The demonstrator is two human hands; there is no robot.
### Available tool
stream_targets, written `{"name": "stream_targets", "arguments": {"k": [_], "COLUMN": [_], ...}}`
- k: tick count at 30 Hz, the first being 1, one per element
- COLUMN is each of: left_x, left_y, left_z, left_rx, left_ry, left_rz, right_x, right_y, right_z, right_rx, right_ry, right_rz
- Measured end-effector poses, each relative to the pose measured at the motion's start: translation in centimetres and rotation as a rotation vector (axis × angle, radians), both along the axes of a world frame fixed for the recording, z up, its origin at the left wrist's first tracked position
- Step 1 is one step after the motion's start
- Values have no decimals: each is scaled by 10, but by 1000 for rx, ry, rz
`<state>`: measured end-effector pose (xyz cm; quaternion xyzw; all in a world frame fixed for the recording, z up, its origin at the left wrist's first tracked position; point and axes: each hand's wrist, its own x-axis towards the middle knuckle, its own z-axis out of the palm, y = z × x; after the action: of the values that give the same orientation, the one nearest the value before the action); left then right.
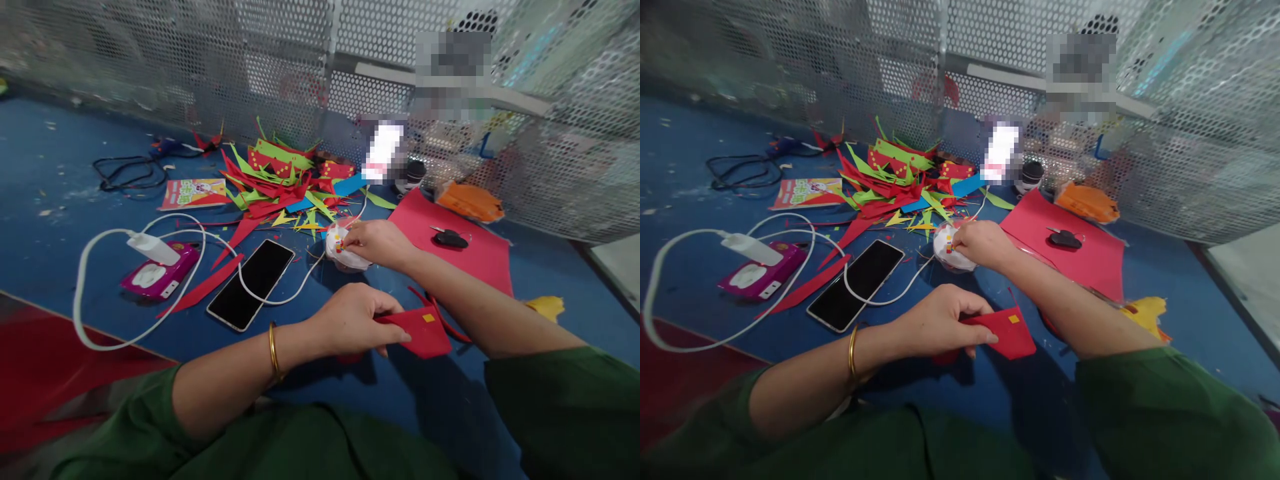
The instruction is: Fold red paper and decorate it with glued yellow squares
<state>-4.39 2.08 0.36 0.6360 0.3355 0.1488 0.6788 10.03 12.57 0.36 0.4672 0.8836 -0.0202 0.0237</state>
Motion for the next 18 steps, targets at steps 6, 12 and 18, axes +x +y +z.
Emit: {"name": "stream_targets", "arguments": {"k": [6, 12, 18], "left_x": [1, 1, 1], "left_y": [1, 2, 4], "left_z": [-1, -3, -1], "left_rx": [-17, 10, 29], "left_ry": [-15, -21, -7], "left_rz": [5, -5, 18], "right_x": [-4, -5, 1], "right_y": [5, 5, 4], "right_z": [-3, -5, -3], "right_rx": [8, 17, 5], "right_ry": [-64, -69, 69], "right_rz": [42, 48, -28]}}
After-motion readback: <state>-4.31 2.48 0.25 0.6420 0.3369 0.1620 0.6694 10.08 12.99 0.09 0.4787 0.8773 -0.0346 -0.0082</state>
